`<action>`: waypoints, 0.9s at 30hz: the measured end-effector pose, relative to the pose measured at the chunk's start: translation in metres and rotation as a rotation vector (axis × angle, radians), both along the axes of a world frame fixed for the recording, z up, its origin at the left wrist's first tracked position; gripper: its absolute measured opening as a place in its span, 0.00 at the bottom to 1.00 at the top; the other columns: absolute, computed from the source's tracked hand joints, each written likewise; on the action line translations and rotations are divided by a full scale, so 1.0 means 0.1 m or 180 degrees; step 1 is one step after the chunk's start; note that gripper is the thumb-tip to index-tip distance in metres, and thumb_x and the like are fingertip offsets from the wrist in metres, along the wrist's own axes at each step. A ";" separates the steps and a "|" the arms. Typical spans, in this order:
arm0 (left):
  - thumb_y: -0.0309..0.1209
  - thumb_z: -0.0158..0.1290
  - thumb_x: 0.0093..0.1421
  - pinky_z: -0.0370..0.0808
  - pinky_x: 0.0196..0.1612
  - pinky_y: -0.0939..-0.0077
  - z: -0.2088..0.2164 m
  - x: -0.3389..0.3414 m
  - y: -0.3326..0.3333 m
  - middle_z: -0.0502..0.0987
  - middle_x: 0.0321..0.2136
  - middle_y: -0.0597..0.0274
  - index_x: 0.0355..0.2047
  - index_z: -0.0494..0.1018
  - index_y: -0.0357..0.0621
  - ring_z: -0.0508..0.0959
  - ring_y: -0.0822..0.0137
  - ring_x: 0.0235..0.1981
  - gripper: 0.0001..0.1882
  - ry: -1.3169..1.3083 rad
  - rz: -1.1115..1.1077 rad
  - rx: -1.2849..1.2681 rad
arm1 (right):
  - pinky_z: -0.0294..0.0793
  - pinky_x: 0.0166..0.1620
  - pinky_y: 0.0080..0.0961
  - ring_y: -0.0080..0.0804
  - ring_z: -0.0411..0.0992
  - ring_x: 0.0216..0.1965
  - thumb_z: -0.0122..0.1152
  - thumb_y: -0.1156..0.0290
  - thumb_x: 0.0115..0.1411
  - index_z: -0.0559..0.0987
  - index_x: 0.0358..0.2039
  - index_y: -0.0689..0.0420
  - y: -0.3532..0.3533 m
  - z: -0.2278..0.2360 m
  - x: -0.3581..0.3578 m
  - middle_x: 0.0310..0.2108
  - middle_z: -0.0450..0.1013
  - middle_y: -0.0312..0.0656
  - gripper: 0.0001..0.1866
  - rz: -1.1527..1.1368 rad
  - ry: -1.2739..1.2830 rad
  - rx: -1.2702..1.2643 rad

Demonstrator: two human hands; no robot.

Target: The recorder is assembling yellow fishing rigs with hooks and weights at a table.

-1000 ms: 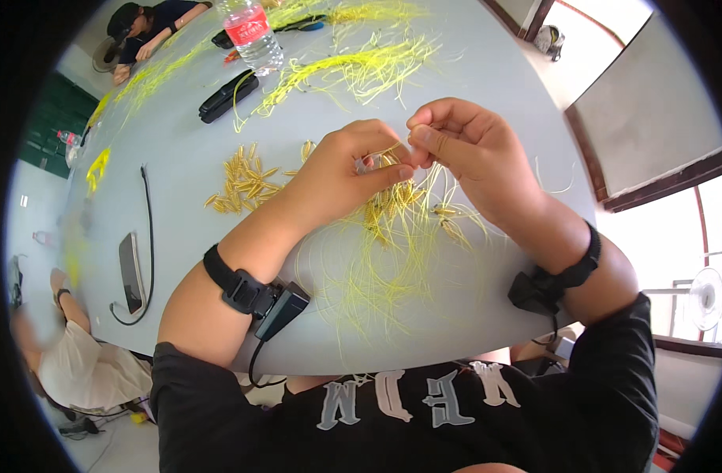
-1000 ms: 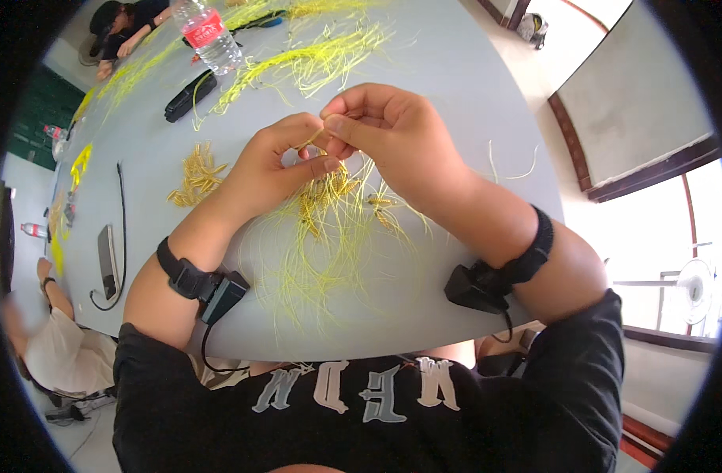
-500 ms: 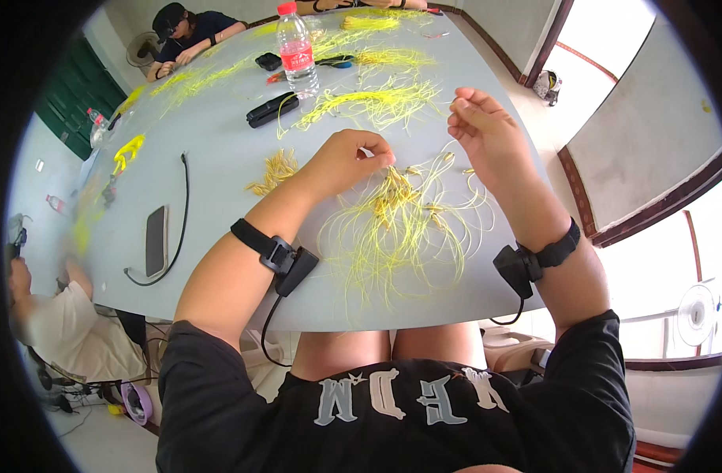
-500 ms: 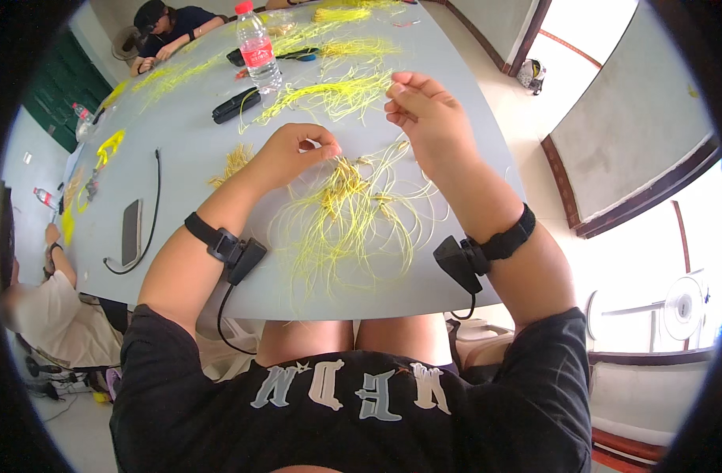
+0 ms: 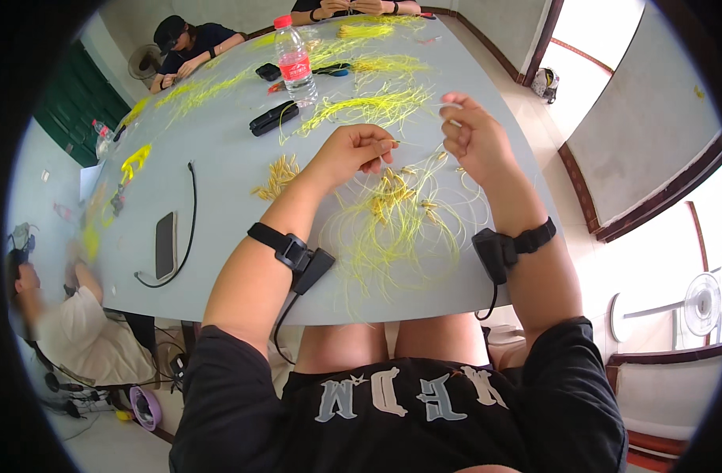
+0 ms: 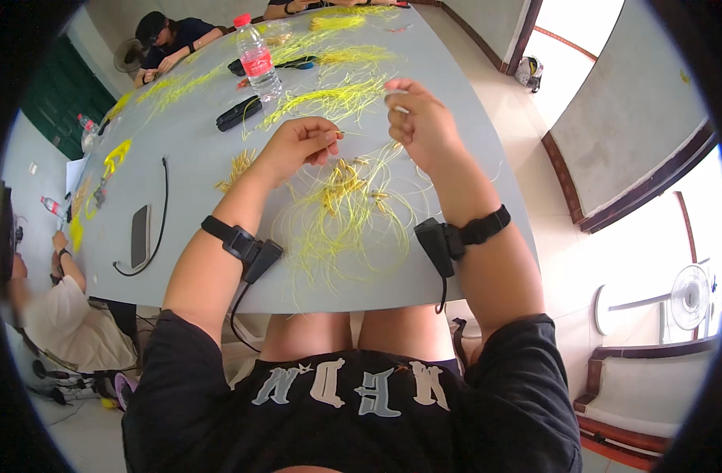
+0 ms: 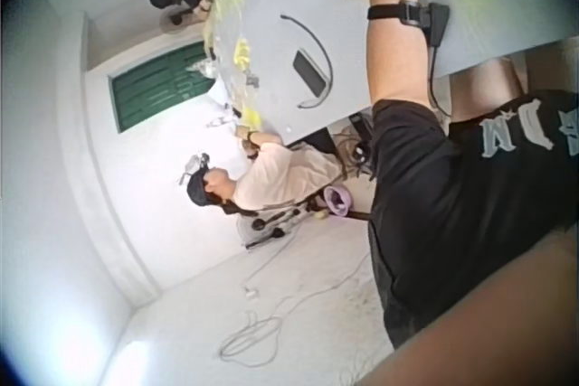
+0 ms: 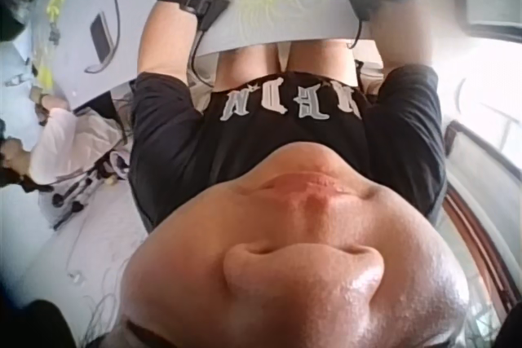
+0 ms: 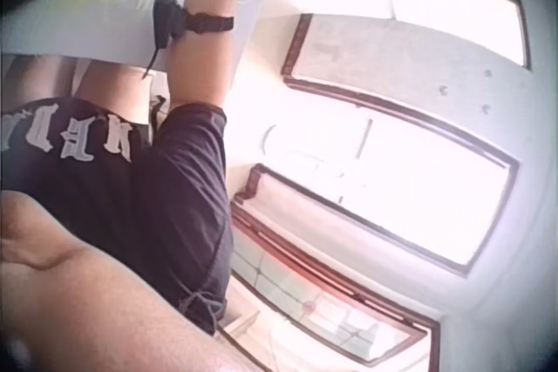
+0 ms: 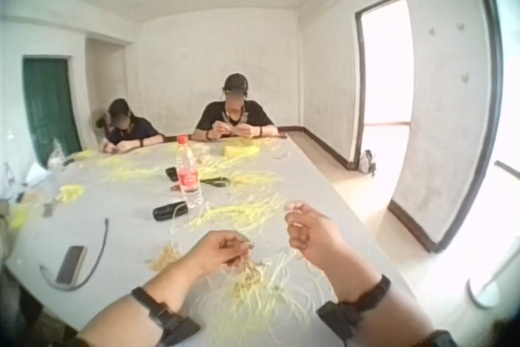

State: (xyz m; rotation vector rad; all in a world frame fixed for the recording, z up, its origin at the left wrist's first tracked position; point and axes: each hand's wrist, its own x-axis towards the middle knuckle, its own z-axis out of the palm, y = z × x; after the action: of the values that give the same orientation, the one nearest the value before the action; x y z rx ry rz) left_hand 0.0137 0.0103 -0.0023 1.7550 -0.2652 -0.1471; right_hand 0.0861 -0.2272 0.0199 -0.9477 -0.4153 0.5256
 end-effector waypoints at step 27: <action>0.27 0.52 0.61 0.69 0.29 0.86 -0.30 0.13 -0.11 0.78 0.22 0.65 0.38 0.76 0.39 0.73 0.80 0.23 0.07 -0.0281 0.0309 -0.0430 | 0.54 0.23 0.17 0.12 0.56 0.18 0.60 0.72 0.57 0.77 0.31 0.60 0.32 -0.44 -0.16 0.15 0.63 0.26 0.06 -0.0689 -0.1812 -0.2219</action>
State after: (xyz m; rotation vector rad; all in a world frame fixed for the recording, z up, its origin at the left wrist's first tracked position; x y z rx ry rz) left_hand 0.0265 -0.0007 -0.0325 1.6383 -0.2477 0.0182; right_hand 0.0703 -0.1948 -0.0236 -1.8086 -0.6454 0.1829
